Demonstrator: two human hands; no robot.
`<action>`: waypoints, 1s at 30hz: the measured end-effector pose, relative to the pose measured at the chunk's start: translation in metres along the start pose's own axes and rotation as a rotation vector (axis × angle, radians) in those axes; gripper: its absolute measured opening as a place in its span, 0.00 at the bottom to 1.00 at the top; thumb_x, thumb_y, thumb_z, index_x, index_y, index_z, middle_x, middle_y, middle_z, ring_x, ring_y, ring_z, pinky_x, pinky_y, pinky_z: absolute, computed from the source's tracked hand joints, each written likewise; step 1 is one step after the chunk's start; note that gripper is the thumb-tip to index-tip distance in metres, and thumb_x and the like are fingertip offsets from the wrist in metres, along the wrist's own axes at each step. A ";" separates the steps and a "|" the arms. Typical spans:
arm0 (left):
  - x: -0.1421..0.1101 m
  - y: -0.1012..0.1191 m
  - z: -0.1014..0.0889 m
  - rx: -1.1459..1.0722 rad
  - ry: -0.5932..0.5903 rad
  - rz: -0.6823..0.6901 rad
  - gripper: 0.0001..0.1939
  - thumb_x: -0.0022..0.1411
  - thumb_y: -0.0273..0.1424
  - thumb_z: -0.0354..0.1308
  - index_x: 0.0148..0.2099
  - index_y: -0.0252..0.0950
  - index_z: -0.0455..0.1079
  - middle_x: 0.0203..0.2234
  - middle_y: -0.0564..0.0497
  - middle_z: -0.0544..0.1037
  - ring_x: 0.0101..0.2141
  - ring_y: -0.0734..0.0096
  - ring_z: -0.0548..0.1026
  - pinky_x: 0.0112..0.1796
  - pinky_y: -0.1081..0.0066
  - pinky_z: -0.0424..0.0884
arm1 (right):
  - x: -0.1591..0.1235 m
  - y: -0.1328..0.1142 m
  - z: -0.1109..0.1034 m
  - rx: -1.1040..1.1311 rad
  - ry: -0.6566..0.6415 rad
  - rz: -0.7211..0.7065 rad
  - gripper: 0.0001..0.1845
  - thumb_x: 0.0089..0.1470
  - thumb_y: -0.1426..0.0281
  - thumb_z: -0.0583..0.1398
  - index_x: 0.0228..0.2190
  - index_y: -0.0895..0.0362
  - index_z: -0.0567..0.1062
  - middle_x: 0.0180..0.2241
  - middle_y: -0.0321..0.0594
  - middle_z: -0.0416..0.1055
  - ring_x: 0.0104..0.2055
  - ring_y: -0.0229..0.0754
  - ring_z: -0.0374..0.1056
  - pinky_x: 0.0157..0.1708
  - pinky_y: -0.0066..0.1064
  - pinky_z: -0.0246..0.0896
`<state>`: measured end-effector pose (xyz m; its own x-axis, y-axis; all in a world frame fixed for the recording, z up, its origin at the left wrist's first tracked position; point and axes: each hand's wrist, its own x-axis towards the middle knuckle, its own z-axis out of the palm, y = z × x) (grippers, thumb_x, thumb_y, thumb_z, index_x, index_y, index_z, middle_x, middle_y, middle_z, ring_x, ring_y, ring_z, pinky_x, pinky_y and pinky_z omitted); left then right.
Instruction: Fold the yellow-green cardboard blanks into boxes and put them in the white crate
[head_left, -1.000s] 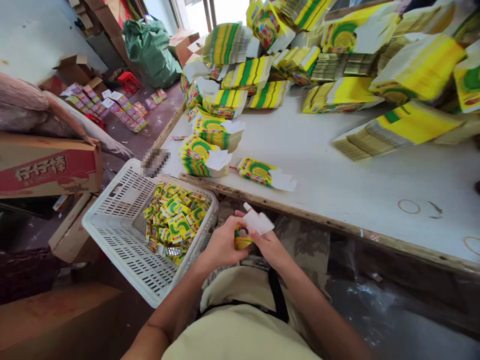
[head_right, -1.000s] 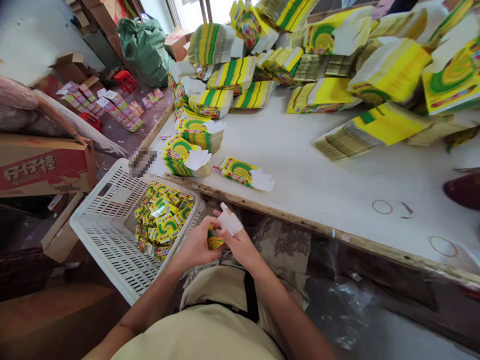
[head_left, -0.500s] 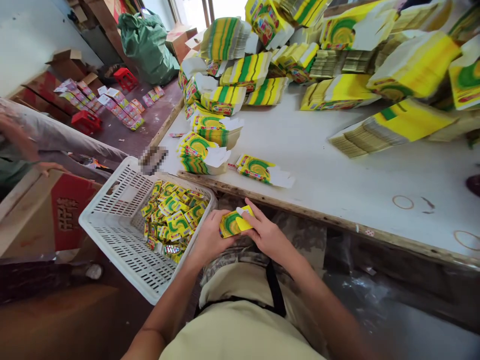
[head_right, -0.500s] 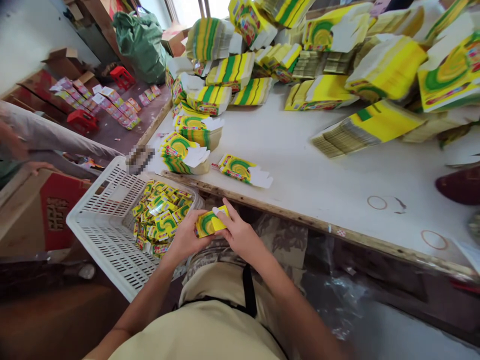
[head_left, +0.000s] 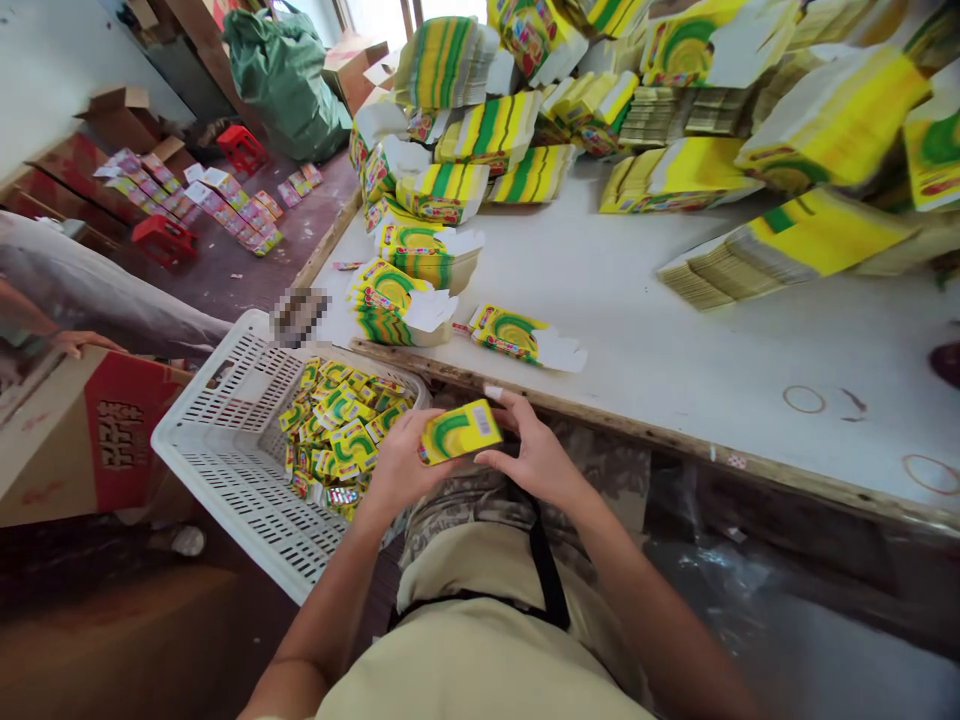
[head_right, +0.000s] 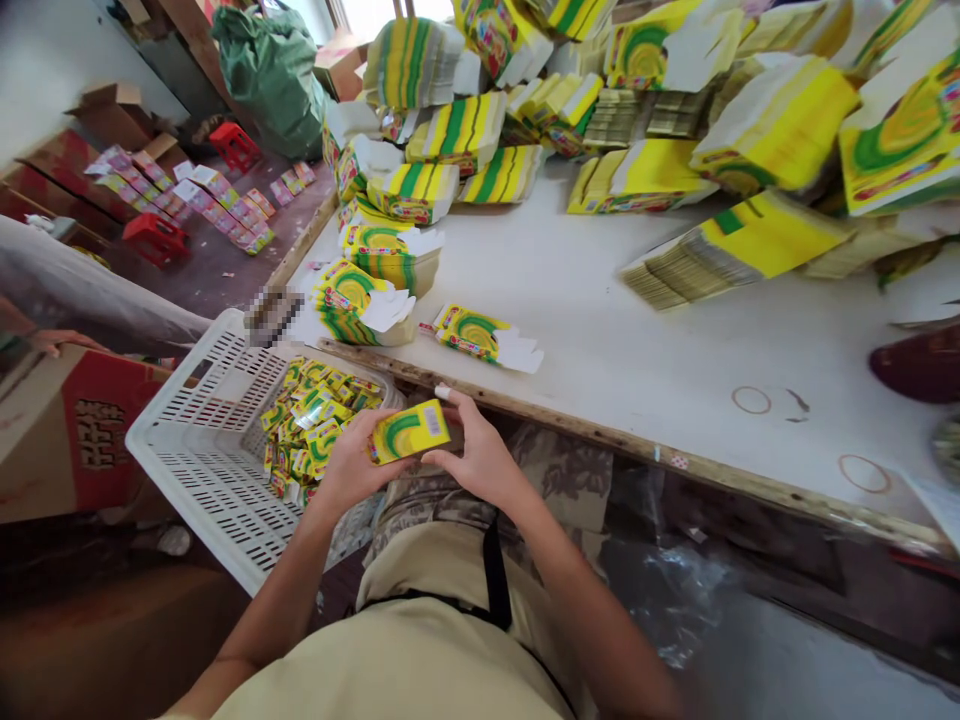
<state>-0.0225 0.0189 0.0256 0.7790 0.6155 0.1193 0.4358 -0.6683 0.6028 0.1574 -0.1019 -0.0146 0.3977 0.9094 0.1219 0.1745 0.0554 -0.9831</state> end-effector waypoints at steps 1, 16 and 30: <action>-0.006 -0.011 -0.008 0.080 0.049 -0.048 0.26 0.52 0.35 0.69 0.53 0.39 0.67 0.44 0.45 0.76 0.46 0.55 0.74 0.49 0.57 0.70 | 0.004 0.002 -0.004 -0.026 0.032 -0.014 0.39 0.48 0.64 0.69 0.59 0.52 0.61 0.61 0.51 0.64 0.57 0.53 0.69 0.56 0.47 0.65; -0.020 -0.017 0.016 -0.179 -0.015 -0.110 0.17 0.61 0.35 0.62 0.52 0.40 0.70 0.49 0.44 0.77 0.51 0.57 0.73 0.54 0.54 0.67 | 0.079 0.033 -0.049 -0.747 0.423 0.050 0.19 0.49 0.79 0.59 0.45 0.57 0.67 0.37 0.47 0.72 0.41 0.53 0.69 0.43 0.45 0.65; 0.031 0.045 0.038 -1.318 0.542 -0.193 0.24 0.57 0.56 0.58 0.33 0.39 0.67 0.23 0.54 0.69 0.26 0.71 0.71 0.32 0.71 0.70 | -0.023 -0.031 0.047 0.284 -0.042 -0.058 0.24 0.52 0.70 0.66 0.48 0.50 0.65 0.40 0.39 0.71 0.41 0.42 0.70 0.42 0.36 0.69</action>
<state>0.0386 -0.0079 0.0269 0.3617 0.9308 0.0525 -0.4480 0.1241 0.8854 0.1007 -0.1053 0.0070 0.3556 0.9173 0.1794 -0.0653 0.2158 -0.9742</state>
